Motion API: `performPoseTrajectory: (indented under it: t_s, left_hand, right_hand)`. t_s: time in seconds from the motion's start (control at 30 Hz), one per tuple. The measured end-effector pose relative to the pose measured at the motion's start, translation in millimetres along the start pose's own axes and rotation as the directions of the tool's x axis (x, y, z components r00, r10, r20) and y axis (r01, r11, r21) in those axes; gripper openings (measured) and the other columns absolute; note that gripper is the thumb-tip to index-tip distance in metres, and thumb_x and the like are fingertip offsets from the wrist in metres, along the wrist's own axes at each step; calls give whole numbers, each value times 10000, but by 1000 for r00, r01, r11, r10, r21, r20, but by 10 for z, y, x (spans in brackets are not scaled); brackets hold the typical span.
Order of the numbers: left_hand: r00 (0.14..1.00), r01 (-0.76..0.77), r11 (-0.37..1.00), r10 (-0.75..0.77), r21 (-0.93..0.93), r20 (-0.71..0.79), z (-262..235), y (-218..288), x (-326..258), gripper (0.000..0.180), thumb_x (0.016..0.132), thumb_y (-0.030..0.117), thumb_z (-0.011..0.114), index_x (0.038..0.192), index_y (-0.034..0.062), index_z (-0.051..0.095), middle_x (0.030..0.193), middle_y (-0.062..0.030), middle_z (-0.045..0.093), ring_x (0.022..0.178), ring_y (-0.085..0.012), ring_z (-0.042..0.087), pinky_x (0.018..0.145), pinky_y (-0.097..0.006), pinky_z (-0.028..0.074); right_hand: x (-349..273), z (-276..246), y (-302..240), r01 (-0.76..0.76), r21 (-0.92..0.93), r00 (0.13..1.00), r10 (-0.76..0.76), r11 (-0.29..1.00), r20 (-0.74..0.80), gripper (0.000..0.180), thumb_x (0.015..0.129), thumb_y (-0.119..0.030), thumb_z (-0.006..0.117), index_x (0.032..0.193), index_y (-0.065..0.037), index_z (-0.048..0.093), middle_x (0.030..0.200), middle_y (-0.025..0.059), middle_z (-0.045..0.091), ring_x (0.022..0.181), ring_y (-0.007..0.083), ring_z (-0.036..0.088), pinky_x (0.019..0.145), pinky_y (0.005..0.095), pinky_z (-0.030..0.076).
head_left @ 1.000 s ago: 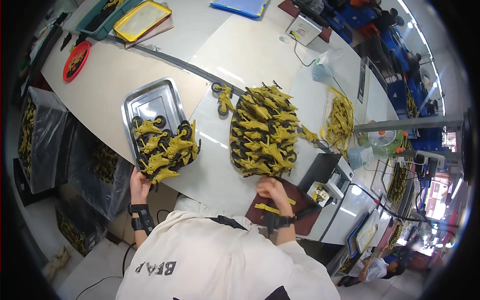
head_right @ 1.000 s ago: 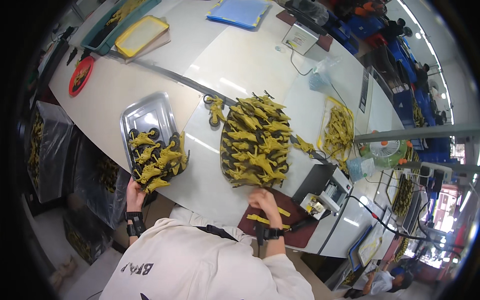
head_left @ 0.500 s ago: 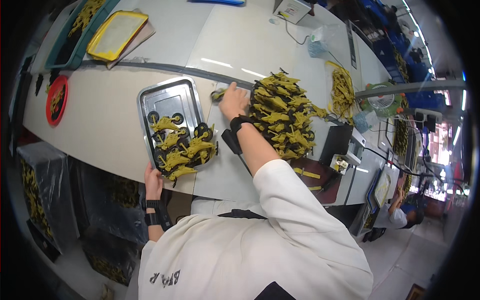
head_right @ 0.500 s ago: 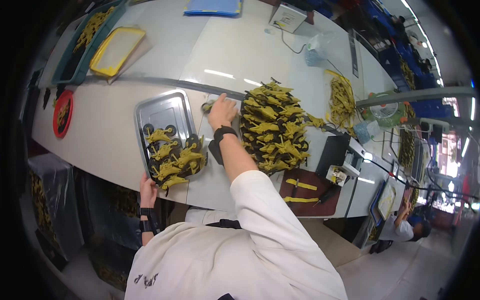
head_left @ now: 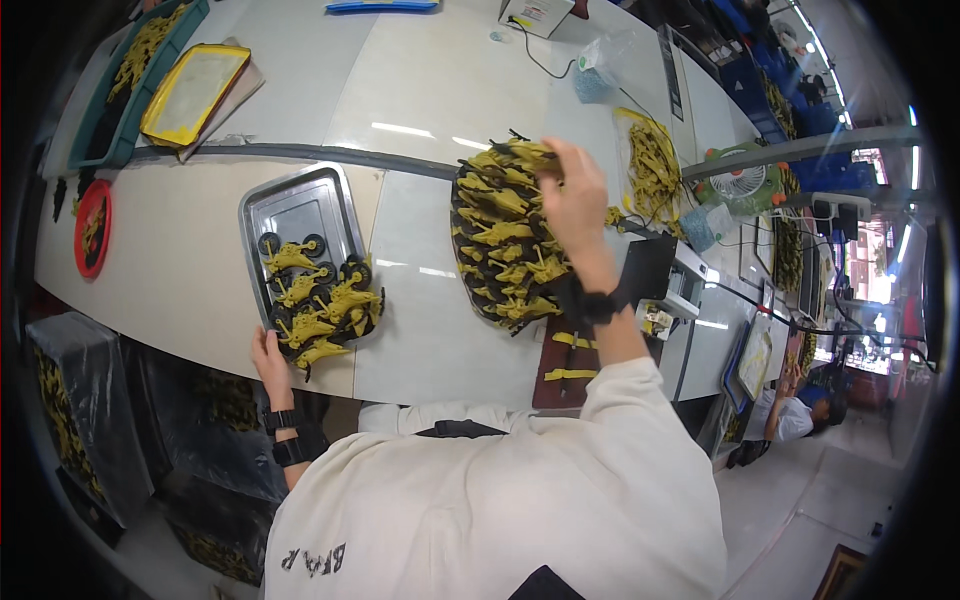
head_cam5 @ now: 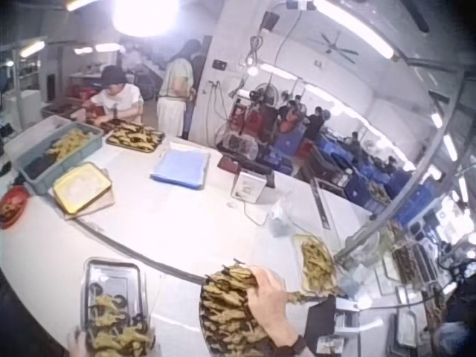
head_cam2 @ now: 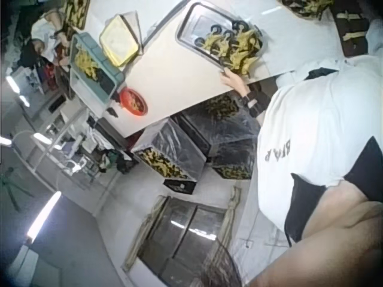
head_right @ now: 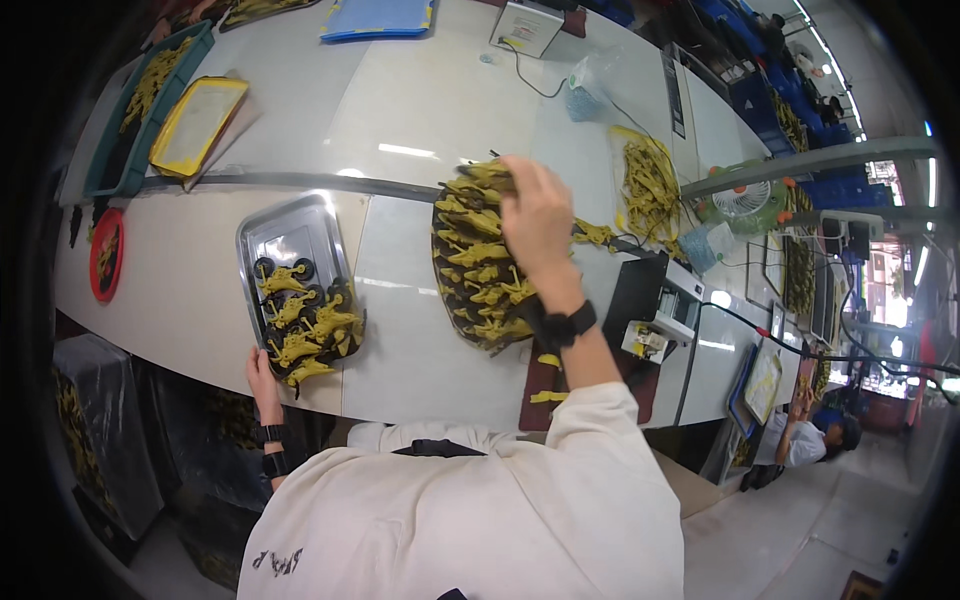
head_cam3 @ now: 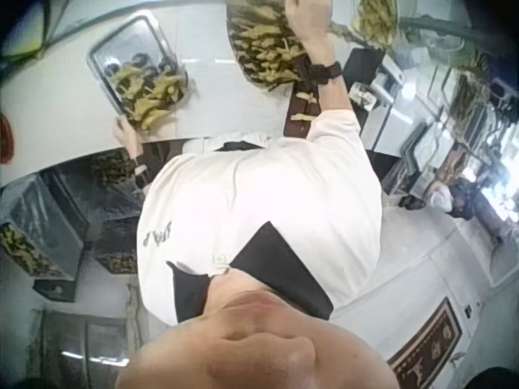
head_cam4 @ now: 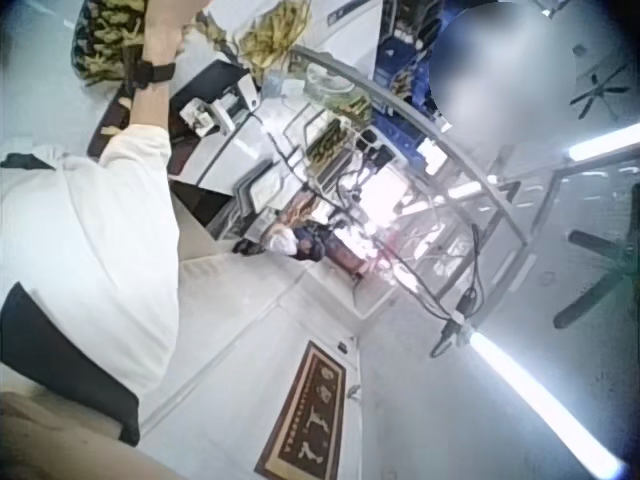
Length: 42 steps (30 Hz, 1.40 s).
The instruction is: Assembling small yellow toy motorcycles using an electric screwdriver at a factory workbench.
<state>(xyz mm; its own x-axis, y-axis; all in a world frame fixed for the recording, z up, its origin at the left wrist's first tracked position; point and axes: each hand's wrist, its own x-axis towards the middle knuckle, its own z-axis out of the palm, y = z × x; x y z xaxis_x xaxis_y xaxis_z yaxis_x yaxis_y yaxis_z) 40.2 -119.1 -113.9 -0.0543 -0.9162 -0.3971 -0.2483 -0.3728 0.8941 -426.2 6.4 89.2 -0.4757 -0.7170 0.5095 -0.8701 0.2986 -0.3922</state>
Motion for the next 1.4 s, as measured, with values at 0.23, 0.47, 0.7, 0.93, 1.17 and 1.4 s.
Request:
performPoseTrajectory:
  t_s: [0.23, 0.47, 0.7, 0.93, 1.17, 1.4]
  left_hand:
    - [959, -192, 974, 213, -123, 189, 837, 1168, -1315, 311, 941, 105, 445, 1237, 18, 487, 1132, -94, 551, 933, -136, 556, 824, -278, 448]
    - [229, 865, 501, -424, 16, 877, 2264, 219, -1632, 465, 961, 401, 417, 1228, 22, 451, 1193, -202, 539, 1110, -304, 541, 921, -406, 443]
    - [286, 916, 372, -336, -153, 898, 2630, 214, -1706, 796, 886, 634, 382, 1327, -26, 322, 1268, -172, 443, 1154, -261, 454, 1005, -436, 361]
    - [656, 696, 647, -393, -313, 645, 2411, 401, -1194, 728, 851, 719, 332, 1051, 39, 499, 862, -28, 493, 776, -143, 479, 922, -393, 396]
    - [877, 404, 797, -198, -449, 437, 2464, 712, -758, 680, 879, 696, 285, 1023, 70, 506, 808, 5, 433, 710, -121, 397, 758, -300, 382]
    - [910, 393, 780, -255, -487, 326, 2590, 465, -1164, 877, 854, 738, 259, 1359, 21, 294, 1266, -85, 394, 1212, -222, 354, 1021, -469, 214]
  right_hand:
    - [-628, 14, 1000, 96, 61, 914, -113, 993, 389, 508, 692, 129, 494, 1163, -49, 567, 1128, 168, 581, 1108, 342, 507, 958, 420, 399]
    - [-981, -553, 1464, -256, 217, 951, 206, 942, 229, 410, 842, -58, 472, 1250, -35, 513, 1236, 168, 542, 1165, 324, 497, 986, 394, 393]
    - [-2083, -279, 2239, -929, 330, 174, 592, -166, 787, 668, 940, -591, 304, 1202, -28, 550, 1084, 125, 616, 916, 226, 612, 808, 331, 477]
    - [-2328, -76, 1440, -915, 313, 193, 405, -254, 894, 821, 914, -658, 247, 1130, 79, 539, 1022, 183, 625, 898, 266, 637, 802, 348, 491]
    - [-2441, 298, 944, -937, 328, 216, 541, -119, 813, 557, 956, -513, 368, 1125, -13, 549, 931, 103, 640, 756, 178, 644, 645, 271, 504]
    - [-1035, 492, 2010, -706, 632, 606, 734, 320, 305, 529, 964, -460, 353, 1205, -9, 492, 1067, 149, 609, 970, 218, 586, 793, 326, 463]
